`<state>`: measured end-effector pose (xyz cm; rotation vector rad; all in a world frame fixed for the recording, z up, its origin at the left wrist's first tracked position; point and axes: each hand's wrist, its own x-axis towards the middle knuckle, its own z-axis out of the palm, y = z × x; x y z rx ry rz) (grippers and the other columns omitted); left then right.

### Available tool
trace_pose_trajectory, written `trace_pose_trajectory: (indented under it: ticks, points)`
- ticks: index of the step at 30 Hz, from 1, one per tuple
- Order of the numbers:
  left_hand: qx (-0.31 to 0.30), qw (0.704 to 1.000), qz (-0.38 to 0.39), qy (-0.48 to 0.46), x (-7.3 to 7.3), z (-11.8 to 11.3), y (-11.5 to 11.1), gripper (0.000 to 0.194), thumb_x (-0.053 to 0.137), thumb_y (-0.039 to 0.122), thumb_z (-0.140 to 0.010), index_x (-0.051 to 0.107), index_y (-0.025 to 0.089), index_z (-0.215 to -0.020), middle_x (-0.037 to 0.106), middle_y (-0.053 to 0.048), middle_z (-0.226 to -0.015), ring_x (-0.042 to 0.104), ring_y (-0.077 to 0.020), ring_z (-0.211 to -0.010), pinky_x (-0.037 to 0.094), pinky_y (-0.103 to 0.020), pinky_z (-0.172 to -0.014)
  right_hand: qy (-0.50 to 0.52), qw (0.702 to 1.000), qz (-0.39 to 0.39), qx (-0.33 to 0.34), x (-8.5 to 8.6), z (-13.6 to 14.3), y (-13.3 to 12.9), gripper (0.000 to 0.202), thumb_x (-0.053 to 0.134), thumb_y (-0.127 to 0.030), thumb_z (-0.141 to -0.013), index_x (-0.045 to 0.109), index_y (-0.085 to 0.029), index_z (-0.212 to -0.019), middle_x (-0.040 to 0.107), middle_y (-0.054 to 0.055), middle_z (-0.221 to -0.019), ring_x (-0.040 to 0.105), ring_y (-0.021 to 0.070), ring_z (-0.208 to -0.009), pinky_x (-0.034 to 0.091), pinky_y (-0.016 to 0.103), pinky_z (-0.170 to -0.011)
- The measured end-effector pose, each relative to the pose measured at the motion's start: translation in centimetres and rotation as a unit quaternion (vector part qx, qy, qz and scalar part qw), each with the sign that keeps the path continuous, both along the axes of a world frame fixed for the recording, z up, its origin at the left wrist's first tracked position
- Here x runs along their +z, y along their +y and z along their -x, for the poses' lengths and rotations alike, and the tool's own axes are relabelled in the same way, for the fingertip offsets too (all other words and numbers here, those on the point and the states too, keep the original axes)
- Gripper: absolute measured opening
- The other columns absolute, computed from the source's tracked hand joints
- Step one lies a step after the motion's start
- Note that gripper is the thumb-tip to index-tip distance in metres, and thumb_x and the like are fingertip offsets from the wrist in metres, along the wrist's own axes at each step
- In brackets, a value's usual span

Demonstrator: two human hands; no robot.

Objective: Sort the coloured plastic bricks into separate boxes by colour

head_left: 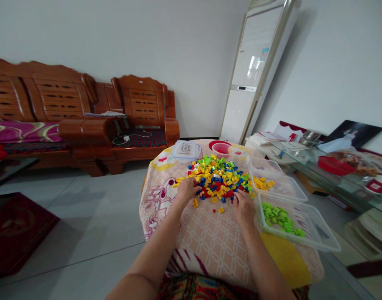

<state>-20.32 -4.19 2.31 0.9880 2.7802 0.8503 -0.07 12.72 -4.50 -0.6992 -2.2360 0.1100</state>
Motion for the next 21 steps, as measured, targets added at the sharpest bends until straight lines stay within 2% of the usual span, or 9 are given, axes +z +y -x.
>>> trace_pose_trajectory:
  ticks: [5, 8, 12, 15, 17, 19, 21]
  points:
    - [0.007, 0.997, -0.061, -0.041, -0.8, 0.6, -0.4, 0.019, 0.067, 0.02, -0.073, 0.073, 0.021, -0.091, 0.072, -0.001, -0.08, 0.064, -0.0151, -0.076, 0.043, -0.023, -0.066, 0.0, 1.0, 0.01, -0.003, 0.2, 0.0, -0.2, 0.031, 0.044, -0.021, -0.089, 0.071, -0.017, -0.103, 0.068, 0.01, -0.117, 0.057, 0.0217, -0.11, 0.043, 0.036, -0.1]
    - [-0.005, 0.981, -0.163, -0.109, -1.3, 1.2, -0.6, 0.023, 0.067, 0.021, -0.069, 0.074, 0.019, -0.091, 0.068, 0.0, -0.068, 0.061, -0.014, -0.065, 0.042, -0.023, -0.061, -0.002, 1.0, 0.012, -0.001, 0.4, 0.0, -0.3, 0.031, 0.044, -0.021, -0.089, 0.072, -0.017, -0.103, 0.068, 0.01, -0.116, 0.058, 0.0218, -0.109, 0.043, 0.036, -0.1]
    - [-0.054, 0.903, -0.328, -0.271, -1.4, 1.4, -0.9, 0.039, 0.072, 0.037, -0.066, 0.074, 0.014, -0.098, 0.066, 0.0, -0.067, 0.057, -0.0119, -0.058, 0.044, -0.023, -0.058, -0.004, 1.0, 0.011, -0.002, 0.5, 0.0, -0.4, 0.031, 0.044, -0.02, -0.089, 0.072, -0.018, -0.103, 0.068, 0.01, -0.116, 0.058, 0.0219, -0.109, 0.043, 0.036, -0.1]
    - [-0.078, 0.857, -0.373, -0.346, -1.1, 1.3, -1.2, 0.045, 0.076, 0.042, -0.062, 0.074, 0.014, -0.097, 0.069, -0.003, -0.076, 0.06, -0.0127, -0.066, 0.048, -0.024, -0.062, -0.008, 1.0, 0.009, -0.007, 0.5, 0.0, -0.3, 0.031, 0.044, -0.021, -0.09, 0.072, -0.017, -0.103, 0.067, 0.01, -0.117, 0.057, 0.0228, -0.11, 0.043, 0.036, -0.1]
    - [-0.084, 0.851, -0.375, -0.358, -1.0, 1.3, -1.0, 0.042, 0.076, 0.04, -0.062, 0.074, 0.014, -0.095, 0.07, -0.004, -0.079, 0.061, -0.0129, -0.068, 0.049, -0.024, -0.061, -0.011, 1.0, 0.01, -0.008, 0.4, 0.0, -0.3, 0.031, 0.044, -0.022, -0.09, 0.072, -0.017, -0.103, 0.068, 0.01, -0.117, 0.057, 0.023, -0.11, 0.043, 0.036, -0.1]
    - [-0.09, 0.861, -0.361, -0.347, -0.7, 1.4, -0.2, 0.036, 0.077, 0.035, -0.062, 0.074, 0.014, -0.092, 0.07, -0.004, -0.077, 0.06, -0.0121, -0.065, 0.046, -0.022, -0.057, -0.01, 1.0, 0.011, -0.006, 0.4, 0.0, -0.3, 0.031, 0.043, -0.022, -0.09, 0.072, -0.017, -0.103, 0.068, 0.01, -0.117, 0.057, 0.0226, -0.111, 0.043, 0.036, -0.1]
    - [-0.1, 0.876, -0.341, -0.325, -0.1, 1.7, 1.5, 0.03, 0.077, 0.029, -0.061, 0.074, 0.014, -0.087, 0.07, -0.002, -0.073, 0.057, -0.0107, -0.061, 0.042, -0.02, -0.052, -0.007, 1.0, 0.013, -0.007, 0.3, 0.0, -0.4, 0.031, 0.044, -0.021, -0.09, 0.072, -0.018, -0.103, 0.068, 0.01, -0.117, 0.057, 0.0223, -0.111, 0.043, 0.036, -0.101]
